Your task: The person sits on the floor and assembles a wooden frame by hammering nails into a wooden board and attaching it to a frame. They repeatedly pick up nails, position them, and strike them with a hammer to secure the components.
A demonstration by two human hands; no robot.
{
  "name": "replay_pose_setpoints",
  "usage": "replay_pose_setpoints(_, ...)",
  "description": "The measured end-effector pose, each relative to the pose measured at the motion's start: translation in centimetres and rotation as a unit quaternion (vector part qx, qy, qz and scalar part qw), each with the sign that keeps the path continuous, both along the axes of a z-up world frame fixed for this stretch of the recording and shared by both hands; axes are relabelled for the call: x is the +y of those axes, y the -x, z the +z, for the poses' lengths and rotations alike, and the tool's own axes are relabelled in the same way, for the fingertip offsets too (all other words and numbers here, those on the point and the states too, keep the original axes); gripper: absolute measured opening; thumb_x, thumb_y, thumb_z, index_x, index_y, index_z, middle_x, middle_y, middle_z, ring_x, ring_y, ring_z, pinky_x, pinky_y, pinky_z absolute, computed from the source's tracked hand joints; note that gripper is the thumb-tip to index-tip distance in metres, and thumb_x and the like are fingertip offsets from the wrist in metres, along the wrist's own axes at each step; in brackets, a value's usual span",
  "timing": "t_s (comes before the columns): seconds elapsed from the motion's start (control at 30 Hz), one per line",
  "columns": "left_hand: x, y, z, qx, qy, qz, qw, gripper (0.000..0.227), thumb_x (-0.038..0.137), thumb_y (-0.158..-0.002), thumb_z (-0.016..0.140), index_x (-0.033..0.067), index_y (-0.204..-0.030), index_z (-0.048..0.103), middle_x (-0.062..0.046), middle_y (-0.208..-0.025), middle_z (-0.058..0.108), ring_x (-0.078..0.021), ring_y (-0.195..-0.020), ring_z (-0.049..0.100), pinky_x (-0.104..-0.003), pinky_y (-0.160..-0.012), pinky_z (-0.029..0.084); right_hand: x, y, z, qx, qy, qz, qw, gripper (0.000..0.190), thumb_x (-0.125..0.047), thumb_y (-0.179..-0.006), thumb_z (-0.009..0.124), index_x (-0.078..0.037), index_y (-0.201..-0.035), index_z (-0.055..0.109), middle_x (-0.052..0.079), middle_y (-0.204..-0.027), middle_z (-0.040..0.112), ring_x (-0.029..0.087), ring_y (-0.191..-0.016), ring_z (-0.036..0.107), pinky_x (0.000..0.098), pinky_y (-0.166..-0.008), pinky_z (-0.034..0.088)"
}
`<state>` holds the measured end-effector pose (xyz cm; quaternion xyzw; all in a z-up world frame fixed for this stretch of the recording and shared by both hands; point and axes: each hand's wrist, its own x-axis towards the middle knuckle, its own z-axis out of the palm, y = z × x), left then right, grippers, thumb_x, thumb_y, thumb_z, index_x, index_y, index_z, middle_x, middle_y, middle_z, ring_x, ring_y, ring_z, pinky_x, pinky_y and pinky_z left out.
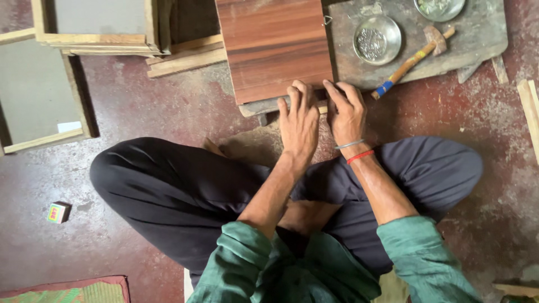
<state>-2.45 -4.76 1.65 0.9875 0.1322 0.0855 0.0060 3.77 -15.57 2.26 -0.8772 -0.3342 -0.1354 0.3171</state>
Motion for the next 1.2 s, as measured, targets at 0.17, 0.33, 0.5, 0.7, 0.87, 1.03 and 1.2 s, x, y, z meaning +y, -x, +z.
replay_pose_setpoints(0.17, -0.9, -0.9, 1.1, 0.024, -0.073, -0.009, 0.997, 0.050, 0.024, -0.086, 0.064, 0.0014, -0.131, 0.064, -0.019, -0.142, 0.053, -0.0305, -0.134, 0.042, -0.046, -0.100, 0.040, 0.1, -0.3, 0.2, 0.011, 0.000, -0.002, 1.000, 0.040, 0.008, -0.095, 0.057, -0.005, -0.129, 0.074, 0.014, -0.120, 0.068, 0.033, -0.111, 0.065, 0.0408, -0.096, 0.054)
replay_pose_setpoints(0.33, -1.2, -0.4, 0.9, 0.040, -0.083, -0.024, 0.995, 0.050, 0.026, -0.092, 0.063, -0.0031, -0.133, 0.064, -0.022, -0.139, 0.059, -0.0339, -0.132, 0.044, -0.045, -0.102, 0.039, 0.1, -0.2, -0.2, 0.001, 0.004, 0.000, 1.000, 0.040, 0.007, -0.096, 0.060, -0.005, -0.131, 0.075, 0.014, -0.120, 0.068, 0.031, -0.111, 0.065, 0.0395, -0.095, 0.055)
replay_pose_setpoints(0.5, -0.9, -0.2, 0.6, 0.047, -0.092, -0.041, 0.994, 0.063, 0.028, -0.086, 0.063, -0.0033, -0.139, 0.055, -0.020, -0.139, 0.057, -0.0338, -0.133, 0.045, -0.044, -0.101, 0.041, 0.2, -0.3, -0.4, -0.013, 0.001, -0.003, 1.000, 0.039, 0.008, -0.094, 0.065, -0.005, -0.129, 0.075, 0.013, -0.116, 0.067, 0.031, -0.107, 0.066, 0.0385, -0.091, 0.055)
replay_pose_setpoints(0.7, -1.4, 0.5, -0.1, 0.019, -0.063, -0.029, 0.997, 0.068, 0.024, -0.095, 0.064, -0.0082, -0.151, 0.044, -0.030, -0.148, 0.051, -0.0332, -0.128, 0.046, -0.043, -0.102, 0.042, 0.4, -0.2, -0.1, 0.017, -0.010, -0.001, 1.000, 0.032, 0.006, -0.096, 0.068, -0.003, -0.126, 0.074, 0.013, -0.113, 0.066, 0.030, -0.102, 0.066, 0.0392, -0.086, 0.054)
replay_pose_setpoints(0.87, -1.4, 1.2, -1.0, 0.017, -0.063, -0.013, 0.998, 0.069, 0.024, -0.094, 0.060, -0.0075, -0.153, 0.040, -0.026, -0.153, 0.045, -0.0303, -0.133, 0.043, -0.044, -0.105, 0.042, 0.5, -0.2, -0.4, -0.018, -0.001, -0.013, 1.000, 0.030, 0.006, -0.096, 0.074, -0.004, -0.124, 0.076, 0.013, -0.111, 0.066, 0.031, -0.101, 0.066, 0.0417, -0.088, 0.054)
replay_pose_setpoints(1.03, -1.6, 1.3, -1.1, 0.018, -0.040, -0.012, 0.999, 0.069, 0.023, -0.095, 0.058, -0.0083, -0.153, 0.040, -0.026, -0.154, 0.042, -0.0316, -0.137, 0.041, -0.046, -0.108, 0.043, 0.5, -0.2, -0.5, -0.020, -0.003, -0.016, 1.000, 0.031, 0.007, -0.096, 0.074, -0.004, -0.125, 0.076, 0.014, -0.112, 0.066, 0.032, -0.102, 0.066, 0.0418, -0.089, 0.054)
replay_pose_setpoints(1.2, -1.6, 1.1, -1.1, 0.011, -0.048, -0.004, 0.999, 0.067, 0.023, -0.098, 0.060, -0.0080, -0.154, 0.040, -0.027, -0.154, 0.043, -0.0318, -0.138, 0.040, -0.046, -0.109, 0.043, 0.5, -0.2, -0.7, -0.017, -0.007, -0.014, 1.000, 0.031, 0.008, -0.096, 0.073, -0.004, -0.125, 0.075, 0.014, -0.112, 0.065, 0.032, -0.102, 0.065, 0.0420, -0.089, 0.054)
